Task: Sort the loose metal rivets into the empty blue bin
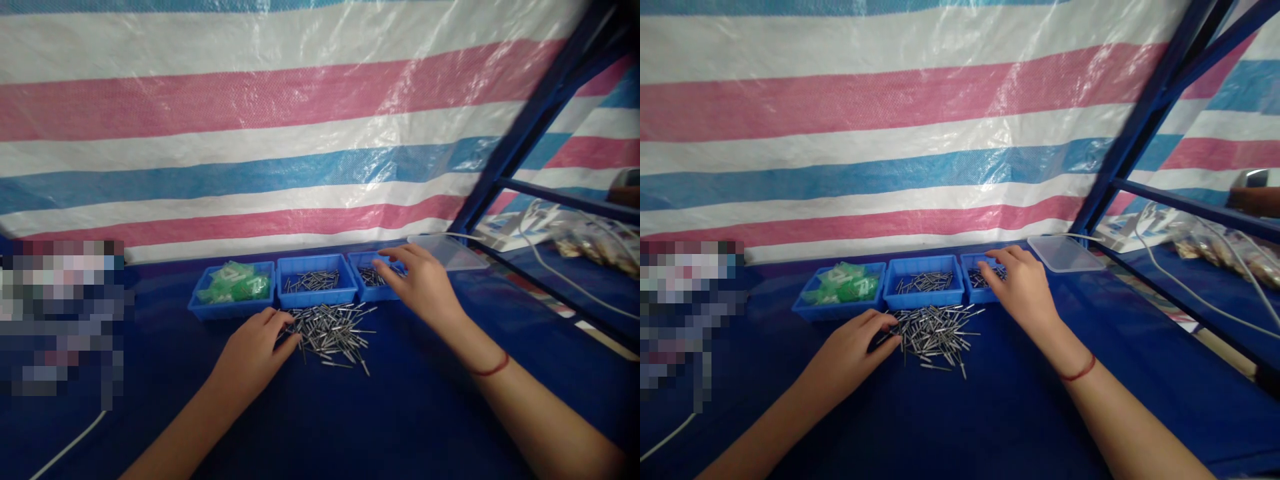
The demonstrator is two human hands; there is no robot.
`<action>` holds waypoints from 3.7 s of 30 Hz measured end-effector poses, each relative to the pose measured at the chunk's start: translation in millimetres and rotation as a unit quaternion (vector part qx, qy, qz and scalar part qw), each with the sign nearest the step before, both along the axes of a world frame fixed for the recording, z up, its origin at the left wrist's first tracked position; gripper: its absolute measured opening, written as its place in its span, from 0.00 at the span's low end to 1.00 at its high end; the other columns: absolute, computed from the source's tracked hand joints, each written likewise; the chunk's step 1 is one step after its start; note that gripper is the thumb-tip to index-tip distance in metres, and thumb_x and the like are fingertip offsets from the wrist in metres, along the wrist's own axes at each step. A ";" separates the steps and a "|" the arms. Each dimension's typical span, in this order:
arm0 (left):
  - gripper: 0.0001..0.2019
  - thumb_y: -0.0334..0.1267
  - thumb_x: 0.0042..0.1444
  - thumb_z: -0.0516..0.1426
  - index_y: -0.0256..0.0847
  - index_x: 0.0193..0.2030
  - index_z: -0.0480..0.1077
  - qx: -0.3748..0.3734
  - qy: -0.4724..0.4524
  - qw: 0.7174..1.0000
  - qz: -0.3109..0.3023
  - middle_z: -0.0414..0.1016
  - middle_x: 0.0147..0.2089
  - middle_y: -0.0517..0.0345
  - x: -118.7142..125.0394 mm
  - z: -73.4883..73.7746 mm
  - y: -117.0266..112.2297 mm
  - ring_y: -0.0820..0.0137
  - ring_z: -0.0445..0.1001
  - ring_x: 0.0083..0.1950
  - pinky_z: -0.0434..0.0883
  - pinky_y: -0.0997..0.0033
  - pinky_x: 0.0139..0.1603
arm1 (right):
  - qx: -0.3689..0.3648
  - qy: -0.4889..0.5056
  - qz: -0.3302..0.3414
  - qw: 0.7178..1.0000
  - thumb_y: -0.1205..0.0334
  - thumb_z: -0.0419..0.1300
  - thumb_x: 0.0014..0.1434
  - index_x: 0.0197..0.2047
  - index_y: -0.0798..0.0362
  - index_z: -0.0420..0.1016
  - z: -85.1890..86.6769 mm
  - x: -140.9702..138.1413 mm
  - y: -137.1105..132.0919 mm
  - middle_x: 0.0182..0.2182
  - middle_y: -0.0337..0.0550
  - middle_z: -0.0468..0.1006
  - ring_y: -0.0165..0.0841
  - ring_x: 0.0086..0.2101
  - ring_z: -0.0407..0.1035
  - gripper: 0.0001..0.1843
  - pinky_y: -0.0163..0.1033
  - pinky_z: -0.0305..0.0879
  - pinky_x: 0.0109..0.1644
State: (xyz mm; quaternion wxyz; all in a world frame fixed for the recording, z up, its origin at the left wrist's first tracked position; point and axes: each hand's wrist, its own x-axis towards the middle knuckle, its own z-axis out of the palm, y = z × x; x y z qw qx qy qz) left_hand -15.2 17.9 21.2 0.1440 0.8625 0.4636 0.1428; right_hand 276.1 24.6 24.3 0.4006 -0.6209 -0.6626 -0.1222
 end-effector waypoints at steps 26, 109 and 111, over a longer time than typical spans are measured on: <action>0.09 0.41 0.61 0.52 0.41 0.43 0.70 -0.128 -0.307 0.943 0.010 0.75 0.35 0.59 13.1 5.3 -10.1 0.70 0.74 0.35 0.70 0.72 0.38 | -0.127 0.097 0.353 0.922 0.59 0.61 0.57 0.42 0.51 0.75 -8.6 -81.7 -40.7 0.38 0.45 0.77 0.35 0.39 0.70 0.09 0.43 0.65 0.45; 0.10 0.36 0.65 0.47 0.40 0.47 0.68 0.019 0.067 0.997 -0.016 0.71 0.42 0.53 3.2 -16.3 2.8 0.64 0.73 0.43 0.69 0.65 0.45 | -0.283 -0.103 0.171 0.938 0.50 0.54 0.60 0.43 0.53 0.70 -20.3 -65.8 -26.6 0.30 0.42 0.76 0.34 0.28 0.70 0.16 0.36 0.55 0.29; 0.09 0.35 0.65 0.48 0.40 0.44 0.68 0.016 0.060 0.998 -0.015 0.71 0.41 0.54 3.7 -14.9 2.5 0.64 0.73 0.42 0.69 0.66 0.44 | -0.283 -0.094 0.177 0.938 0.53 0.53 0.61 0.41 0.53 0.70 -21.0 -67.5 -26.4 0.28 0.40 0.75 0.32 0.27 0.68 0.13 0.36 0.54 0.29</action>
